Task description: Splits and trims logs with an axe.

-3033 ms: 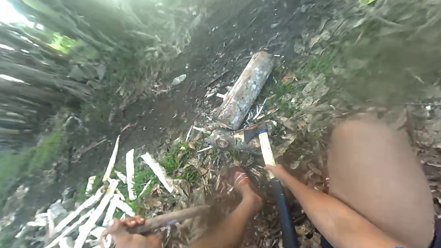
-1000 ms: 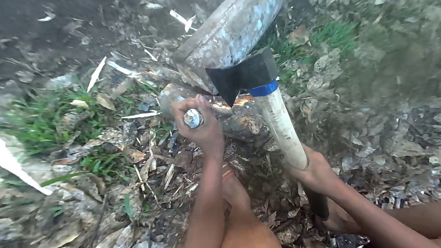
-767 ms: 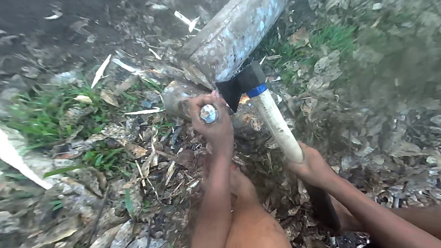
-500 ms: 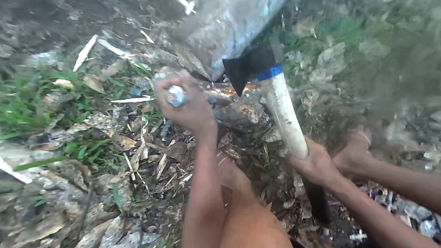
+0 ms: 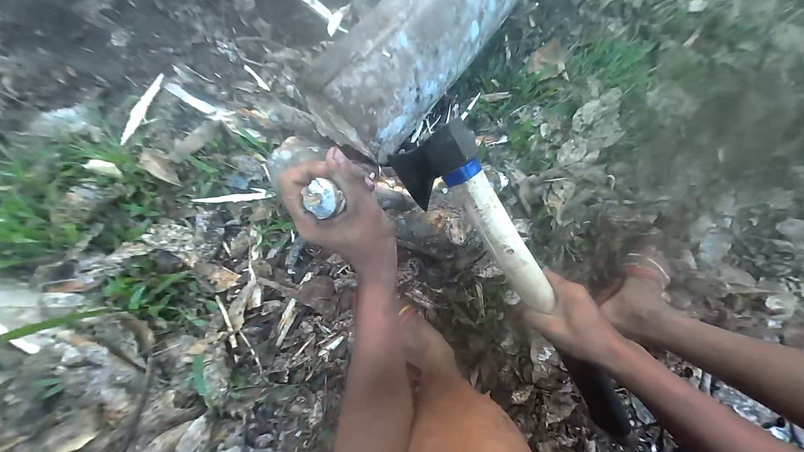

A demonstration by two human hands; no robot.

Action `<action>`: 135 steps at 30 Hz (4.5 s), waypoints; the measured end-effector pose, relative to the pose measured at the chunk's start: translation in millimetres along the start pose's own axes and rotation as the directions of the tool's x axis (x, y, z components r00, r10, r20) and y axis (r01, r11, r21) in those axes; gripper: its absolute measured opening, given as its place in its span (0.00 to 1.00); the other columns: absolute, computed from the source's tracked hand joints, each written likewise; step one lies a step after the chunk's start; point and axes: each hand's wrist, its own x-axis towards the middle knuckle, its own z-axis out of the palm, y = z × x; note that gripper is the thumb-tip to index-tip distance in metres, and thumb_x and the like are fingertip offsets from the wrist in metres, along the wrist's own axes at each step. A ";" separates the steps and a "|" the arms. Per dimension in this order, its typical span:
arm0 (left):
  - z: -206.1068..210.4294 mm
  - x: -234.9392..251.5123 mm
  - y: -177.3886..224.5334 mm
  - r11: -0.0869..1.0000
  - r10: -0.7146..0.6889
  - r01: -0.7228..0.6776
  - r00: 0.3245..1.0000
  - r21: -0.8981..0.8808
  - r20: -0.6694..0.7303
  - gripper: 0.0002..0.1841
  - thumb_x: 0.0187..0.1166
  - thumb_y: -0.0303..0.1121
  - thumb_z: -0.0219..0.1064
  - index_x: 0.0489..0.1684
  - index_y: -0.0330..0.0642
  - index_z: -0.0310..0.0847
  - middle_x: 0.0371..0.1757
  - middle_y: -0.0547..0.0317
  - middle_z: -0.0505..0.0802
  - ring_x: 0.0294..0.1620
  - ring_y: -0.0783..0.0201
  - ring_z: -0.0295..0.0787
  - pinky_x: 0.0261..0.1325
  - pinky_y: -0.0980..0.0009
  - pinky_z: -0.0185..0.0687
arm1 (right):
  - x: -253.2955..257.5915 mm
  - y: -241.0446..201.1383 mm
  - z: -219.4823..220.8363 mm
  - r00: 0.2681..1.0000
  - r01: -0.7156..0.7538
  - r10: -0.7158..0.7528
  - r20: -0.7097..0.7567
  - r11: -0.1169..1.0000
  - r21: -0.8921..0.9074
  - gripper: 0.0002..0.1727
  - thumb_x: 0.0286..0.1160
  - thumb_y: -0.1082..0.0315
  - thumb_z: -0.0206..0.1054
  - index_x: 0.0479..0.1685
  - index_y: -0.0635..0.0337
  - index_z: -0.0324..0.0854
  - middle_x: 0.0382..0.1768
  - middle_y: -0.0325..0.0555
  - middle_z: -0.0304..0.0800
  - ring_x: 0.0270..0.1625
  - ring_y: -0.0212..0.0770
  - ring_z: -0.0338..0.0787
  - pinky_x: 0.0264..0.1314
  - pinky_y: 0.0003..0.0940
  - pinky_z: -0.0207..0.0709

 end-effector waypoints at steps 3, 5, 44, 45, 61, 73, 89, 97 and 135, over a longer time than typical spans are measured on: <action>0.3 -2.4 0.3 0.999 0.012 -0.011 1.000 0.049 -0.021 0.04 0.82 0.22 0.63 0.40 0.38 0.72 0.26 0.66 0.83 0.24 0.71 0.84 0.29 0.70 0.88 | -10.4 -15.8 -7.0 0.977 0.148 -0.144 -0.155 0.989 0.017 0.25 0.63 0.54 0.70 0.57 0.63 0.83 0.33 0.38 0.90 0.33 0.21 0.87 0.38 0.21 0.82; 1.6 -6.4 3.1 0.998 0.020 -0.019 1.000 0.062 -0.012 0.04 0.82 0.22 0.63 0.39 0.39 0.72 0.27 0.66 0.83 0.24 0.71 0.83 0.30 0.70 0.87 | -16.4 -26.3 -11.2 0.956 0.196 -0.188 -0.225 0.980 0.017 0.25 0.63 0.55 0.70 0.55 0.63 0.83 0.32 0.36 0.91 0.33 0.17 0.87 0.38 0.16 0.81; -3.4 -10.4 0.8 0.996 -0.054 0.063 0.990 0.069 -0.129 0.03 0.82 0.23 0.62 0.42 0.39 0.72 0.29 0.65 0.83 0.27 0.70 0.84 0.35 0.69 0.88 | -33.8 -71.0 -40.3 0.835 0.388 -0.406 -0.372 0.913 -0.126 0.19 0.66 0.55 0.70 0.48 0.61 0.82 0.27 0.34 0.88 0.29 0.13 0.84 0.34 0.11 0.78; -1.9 -9.1 0.8 0.996 -0.044 0.053 0.991 0.066 -0.127 0.03 0.82 0.22 0.63 0.42 0.38 0.73 0.29 0.65 0.83 0.27 0.71 0.84 0.35 0.69 0.88 | -32.1 -67.3 -36.3 0.846 0.366 -0.389 -0.364 0.921 -0.132 0.20 0.66 0.55 0.70 0.48 0.62 0.83 0.27 0.35 0.89 0.29 0.15 0.85 0.34 0.13 0.79; -1.8 -21.3 7.6 0.991 -0.093 0.106 0.985 0.087 -0.145 0.04 0.82 0.22 0.63 0.41 0.39 0.73 0.31 0.65 0.82 0.28 0.72 0.83 0.35 0.71 0.87 | -28.8 -66.2 -37.8 0.911 0.295 -0.309 -0.273 0.951 -0.091 0.22 0.64 0.54 0.69 0.52 0.61 0.84 0.28 0.35 0.89 0.29 0.20 0.86 0.34 0.21 0.81; 2.2 -19.8 8.1 0.990 -0.077 0.088 0.992 0.107 -0.099 0.02 0.81 0.22 0.63 0.41 0.37 0.74 0.30 0.64 0.84 0.28 0.72 0.85 0.35 0.72 0.89 | 11.9 -22.5 -8.2 0.991 -0.055 0.074 0.113 0.985 -0.163 0.29 0.66 0.56 0.72 0.66 0.61 0.79 0.40 0.54 0.91 0.44 0.55 0.92 0.49 0.61 0.83; 1.4 -14.3 6.7 0.988 -0.079 0.093 0.990 0.120 -0.116 0.02 0.82 0.23 0.63 0.41 0.36 0.75 0.30 0.63 0.84 0.28 0.71 0.85 0.35 0.70 0.88 | 13.2 -17.1 -7.1 0.995 -0.012 0.012 0.094 1.000 0.001 0.28 0.63 0.60 0.73 0.64 0.64 0.79 0.42 0.52 0.90 0.44 0.46 0.91 0.51 0.50 0.84; 2.0 -17.0 5.8 0.993 -0.086 0.097 0.987 0.073 -0.138 0.04 0.79 0.20 0.63 0.41 0.39 0.72 0.30 0.65 0.83 0.28 0.73 0.83 0.36 0.73 0.87 | -12.1 -56.5 -40.8 0.951 0.222 -0.241 -0.191 0.968 -0.118 0.24 0.61 0.54 0.69 0.52 0.61 0.85 0.27 0.42 0.89 0.28 0.35 0.88 0.32 0.38 0.82; 9.7 -12.8 5.8 0.984 -0.120 0.141 0.977 0.106 -0.178 0.02 0.82 0.21 0.62 0.42 0.37 0.74 0.29 0.65 0.82 0.26 0.73 0.83 0.33 0.73 0.87 | -18.9 -61.5 -38.4 0.944 0.218 -0.220 -0.245 0.975 -0.035 0.22 0.60 0.54 0.69 0.49 0.60 0.84 0.26 0.37 0.87 0.28 0.28 0.86 0.31 0.31 0.81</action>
